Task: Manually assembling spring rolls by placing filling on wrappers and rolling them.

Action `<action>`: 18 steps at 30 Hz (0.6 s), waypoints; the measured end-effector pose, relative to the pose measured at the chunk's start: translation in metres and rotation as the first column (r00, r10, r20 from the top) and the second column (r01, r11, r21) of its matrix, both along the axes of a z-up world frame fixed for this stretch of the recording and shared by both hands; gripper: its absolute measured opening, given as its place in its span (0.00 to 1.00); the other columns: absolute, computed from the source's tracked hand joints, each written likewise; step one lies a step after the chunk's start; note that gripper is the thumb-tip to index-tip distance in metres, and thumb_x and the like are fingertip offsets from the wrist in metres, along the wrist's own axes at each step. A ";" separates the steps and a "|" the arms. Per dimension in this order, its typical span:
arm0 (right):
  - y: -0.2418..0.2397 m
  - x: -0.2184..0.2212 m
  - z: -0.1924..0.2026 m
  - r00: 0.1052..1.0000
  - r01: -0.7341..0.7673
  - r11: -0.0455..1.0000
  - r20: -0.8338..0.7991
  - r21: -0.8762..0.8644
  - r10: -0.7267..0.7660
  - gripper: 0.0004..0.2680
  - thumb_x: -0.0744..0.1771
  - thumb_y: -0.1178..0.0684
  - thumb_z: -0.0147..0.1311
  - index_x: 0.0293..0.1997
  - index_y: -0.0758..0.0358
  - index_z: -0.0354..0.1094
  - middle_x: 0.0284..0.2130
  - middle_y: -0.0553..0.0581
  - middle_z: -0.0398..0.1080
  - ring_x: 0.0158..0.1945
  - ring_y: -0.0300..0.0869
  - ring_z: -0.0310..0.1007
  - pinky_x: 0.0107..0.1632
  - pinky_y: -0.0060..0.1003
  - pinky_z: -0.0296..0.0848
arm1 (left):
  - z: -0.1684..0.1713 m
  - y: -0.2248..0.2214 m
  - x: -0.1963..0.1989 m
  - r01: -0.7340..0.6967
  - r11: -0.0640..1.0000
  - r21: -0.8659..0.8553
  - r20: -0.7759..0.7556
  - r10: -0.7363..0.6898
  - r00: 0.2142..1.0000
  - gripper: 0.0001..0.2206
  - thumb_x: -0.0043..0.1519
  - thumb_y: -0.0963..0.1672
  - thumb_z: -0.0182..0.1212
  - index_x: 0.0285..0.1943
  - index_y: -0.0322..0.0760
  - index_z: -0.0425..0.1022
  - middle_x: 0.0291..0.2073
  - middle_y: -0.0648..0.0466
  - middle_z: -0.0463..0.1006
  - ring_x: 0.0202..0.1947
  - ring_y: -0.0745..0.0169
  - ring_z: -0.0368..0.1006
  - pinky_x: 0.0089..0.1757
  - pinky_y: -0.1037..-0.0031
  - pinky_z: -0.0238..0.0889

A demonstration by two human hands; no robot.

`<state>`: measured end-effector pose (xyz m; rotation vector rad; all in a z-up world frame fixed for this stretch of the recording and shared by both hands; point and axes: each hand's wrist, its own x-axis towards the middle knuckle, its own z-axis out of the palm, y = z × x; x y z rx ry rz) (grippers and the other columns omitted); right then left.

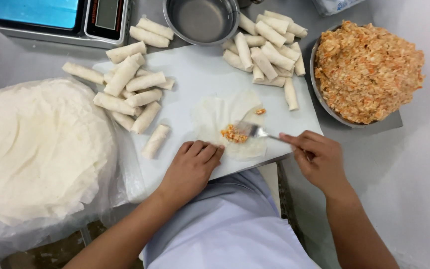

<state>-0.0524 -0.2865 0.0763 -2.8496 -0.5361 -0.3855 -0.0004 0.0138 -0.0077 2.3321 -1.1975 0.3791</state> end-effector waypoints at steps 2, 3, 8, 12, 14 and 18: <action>0.010 0.004 -0.007 0.842 0.395 0.823 -0.520 0.407 -0.147 0.07 0.65 0.65 0.55 0.30 0.65 0.80 0.21 0.56 0.79 0.20 0.42 0.63 0.26 0.36 0.64 | 0.001 -0.004 0.007 0.018 0.999 0.031 0.029 -0.019 0.999 0.06 0.67 0.43 0.58 0.44 0.38 0.80 0.36 0.54 0.72 0.41 0.55 0.71 0.46 0.62 0.65; 0.007 0.003 0.008 0.842 0.399 0.821 -0.518 0.408 -0.151 0.07 0.65 0.65 0.55 0.30 0.65 0.80 0.21 0.56 0.79 0.20 0.42 0.63 0.26 0.36 0.64 | -0.002 -0.007 0.010 0.023 0.999 0.030 0.031 -0.023 0.999 0.06 0.67 0.43 0.58 0.44 0.38 0.80 0.36 0.54 0.72 0.41 0.55 0.71 0.46 0.62 0.65; -0.046 -0.018 0.033 0.822 0.544 0.817 -0.314 0.189 -0.475 0.12 0.67 0.65 0.54 0.50 0.56 0.81 0.35 0.61 0.79 0.38 0.61 0.76 0.40 0.49 0.72 | -0.016 -0.013 0.021 0.085 0.995 0.055 0.099 -0.090 0.991 0.04 0.65 0.42 0.58 0.40 0.38 0.77 0.34 0.52 0.71 0.39 0.52 0.69 0.43 0.62 0.65; -0.136 -0.010 -0.053 0.623 0.707 0.544 0.034 -0.451 -0.782 0.11 0.70 0.47 0.51 0.55 0.32 0.80 0.30 0.57 0.78 0.36 0.58 0.80 0.41 0.49 0.80 | -0.026 -0.017 0.019 0.091 0.994 0.057 0.110 -0.097 0.989 0.03 0.64 0.42 0.58 0.38 0.38 0.76 0.34 0.52 0.71 0.38 0.53 0.69 0.42 0.63 0.65; -0.122 0.007 -0.066 0.709 0.702 0.629 0.240 -0.334 -0.663 0.12 0.66 0.48 0.58 0.53 0.48 0.82 0.34 0.58 0.73 0.40 0.59 0.77 0.45 0.48 0.75 | -0.026 -0.018 0.022 0.067 0.997 0.037 0.107 -0.070 0.992 0.04 0.65 0.41 0.59 0.36 0.38 0.76 0.33 0.53 0.71 0.38 0.54 0.69 0.41 0.65 0.65; -0.015 0.045 -0.080 0.905 0.358 0.934 0.248 -0.010 -0.345 0.06 0.68 0.45 0.59 0.47 0.45 0.78 0.41 0.53 0.69 0.48 0.51 0.70 0.53 0.47 0.64 | -0.027 -0.018 0.022 0.061 0.998 0.022 0.096 -0.063 0.993 0.05 0.65 0.41 0.59 0.35 0.38 0.75 0.33 0.52 0.70 0.38 0.53 0.70 0.40 0.65 0.65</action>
